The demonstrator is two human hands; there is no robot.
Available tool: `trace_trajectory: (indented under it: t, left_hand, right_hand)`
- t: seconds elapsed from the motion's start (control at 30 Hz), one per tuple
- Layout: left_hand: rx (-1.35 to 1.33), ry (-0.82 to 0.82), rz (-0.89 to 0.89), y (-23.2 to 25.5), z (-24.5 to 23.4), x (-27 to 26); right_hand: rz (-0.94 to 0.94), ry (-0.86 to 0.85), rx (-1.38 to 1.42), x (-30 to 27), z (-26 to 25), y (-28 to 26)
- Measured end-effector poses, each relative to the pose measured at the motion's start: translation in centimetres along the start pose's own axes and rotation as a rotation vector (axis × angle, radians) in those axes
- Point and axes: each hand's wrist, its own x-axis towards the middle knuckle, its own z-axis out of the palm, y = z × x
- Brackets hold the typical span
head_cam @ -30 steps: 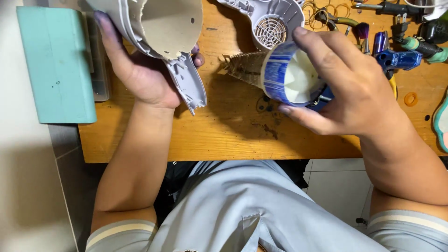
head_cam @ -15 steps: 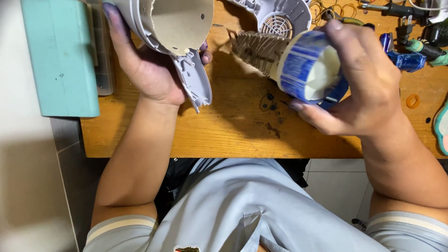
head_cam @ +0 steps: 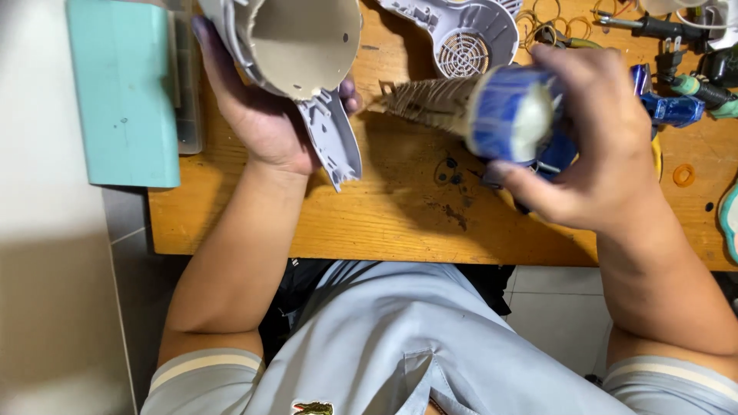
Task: Disassembling and inspecting the internal components of a hair dryer for repair
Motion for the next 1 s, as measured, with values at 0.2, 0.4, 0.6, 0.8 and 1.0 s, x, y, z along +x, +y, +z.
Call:
trace_trajectory:
  t: [0.2,0.4,0.6,0.8,1.0]
  left_hand:
    - [-0.19,-0.228,-0.125,-0.9,-2.5,-0.1]
    - [-0.164,-0.362,-0.07,-1.6,-2.9,0.0]
    - [-0.171,-0.422,-0.142,-2.7,-3.3,0.0]
    - [-0.116,-0.368,-0.201,-4.1,-3.3,-0.1]
    - [-0.191,-0.469,-0.253,-5.6,-4.9,0.1]
  right_hand:
    - [0.326,0.109,0.537,-2.3,1.7,0.6]
    - [0.379,0.048,0.253,-2.5,3.8,0.1]
    - [0.282,0.02,-0.113,-1.7,5.4,0.0]
    - [0.167,0.117,-0.026,0.7,3.7,-2.2]
    - [-0.046,0.3,-0.16,3.9,4.3,-4.1]
